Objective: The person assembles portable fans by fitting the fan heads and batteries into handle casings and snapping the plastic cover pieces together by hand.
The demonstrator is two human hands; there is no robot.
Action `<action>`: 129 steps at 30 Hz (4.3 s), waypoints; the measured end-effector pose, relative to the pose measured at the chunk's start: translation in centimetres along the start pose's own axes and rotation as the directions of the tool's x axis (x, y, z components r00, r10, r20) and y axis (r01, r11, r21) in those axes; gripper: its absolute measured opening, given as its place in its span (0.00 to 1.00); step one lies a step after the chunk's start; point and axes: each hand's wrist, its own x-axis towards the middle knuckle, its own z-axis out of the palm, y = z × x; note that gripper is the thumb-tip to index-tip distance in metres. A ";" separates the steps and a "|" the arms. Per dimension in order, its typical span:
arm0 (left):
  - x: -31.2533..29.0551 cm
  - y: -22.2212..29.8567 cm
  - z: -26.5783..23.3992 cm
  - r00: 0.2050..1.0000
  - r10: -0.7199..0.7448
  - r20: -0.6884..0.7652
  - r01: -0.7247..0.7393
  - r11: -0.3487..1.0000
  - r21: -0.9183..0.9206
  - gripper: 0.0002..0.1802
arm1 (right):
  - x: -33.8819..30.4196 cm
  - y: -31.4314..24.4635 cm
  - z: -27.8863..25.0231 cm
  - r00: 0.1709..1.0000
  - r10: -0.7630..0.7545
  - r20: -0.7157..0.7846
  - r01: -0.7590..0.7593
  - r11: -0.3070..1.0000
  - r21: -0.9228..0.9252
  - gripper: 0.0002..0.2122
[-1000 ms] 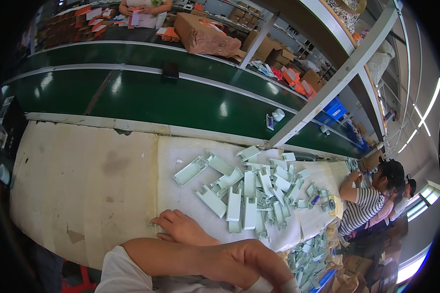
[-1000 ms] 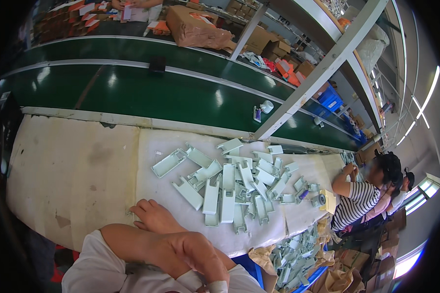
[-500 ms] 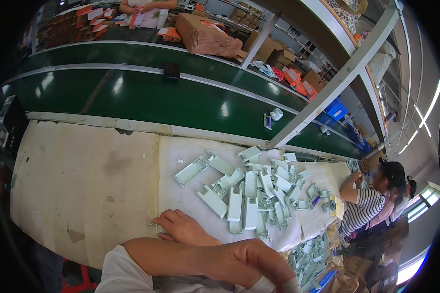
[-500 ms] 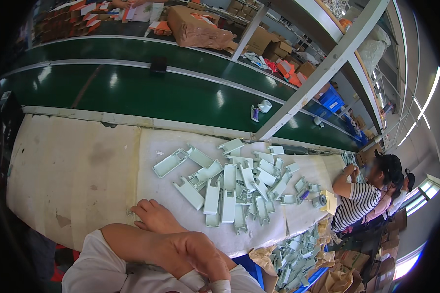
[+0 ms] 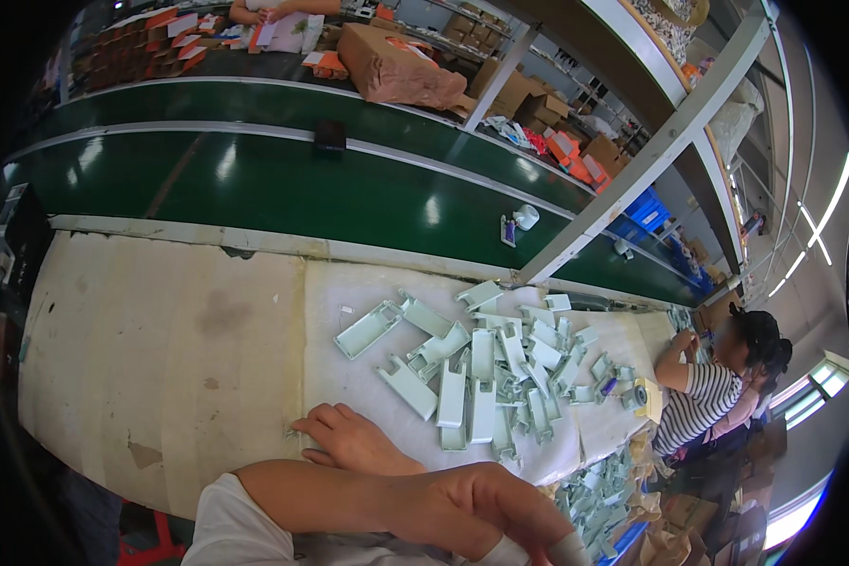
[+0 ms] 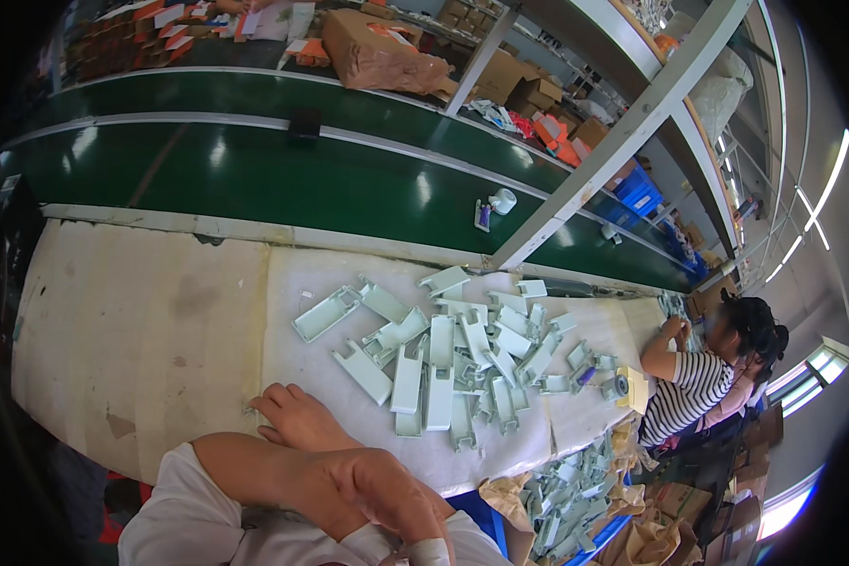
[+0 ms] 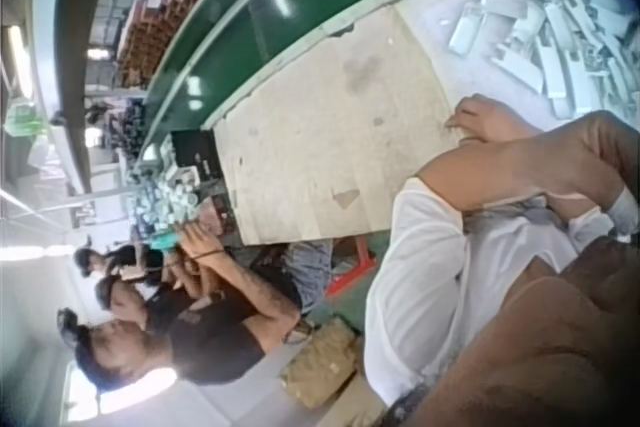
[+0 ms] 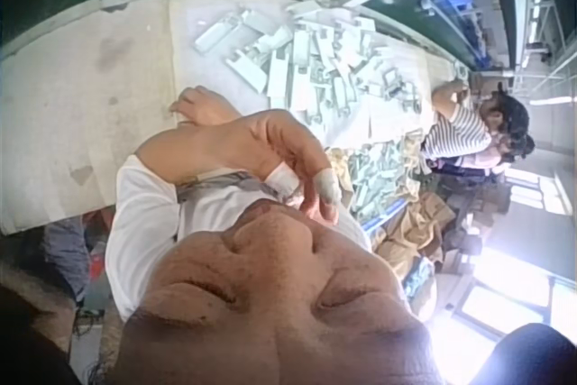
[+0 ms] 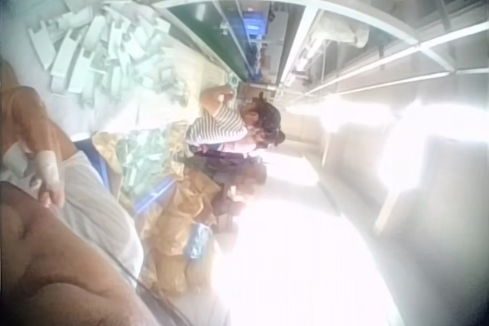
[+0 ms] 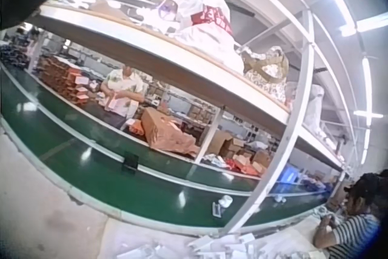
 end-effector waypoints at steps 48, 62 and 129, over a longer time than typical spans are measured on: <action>0.3 -0.8 -1.0 0.994 0.068 0.085 -0.070 0.997 0.026 0.14 | 0.0 0.2 0.3 0.999 -0.021 -0.040 0.020 1.000 -0.010 0.18; 0.2 -0.3 -0.2 0.999 0.019 0.043 -0.018 1.000 -0.018 0.13 | -0.1 0.1 0.0 0.999 -0.011 -0.045 0.011 1.000 -0.010 0.18; -14.3 2.8 -16.8 0.925 0.295 -0.239 0.305 -0.202 0.931 0.13 | 16.9 33.6 -19.6 0.313 0.771 -0.555 -0.892 0.439 0.107 0.27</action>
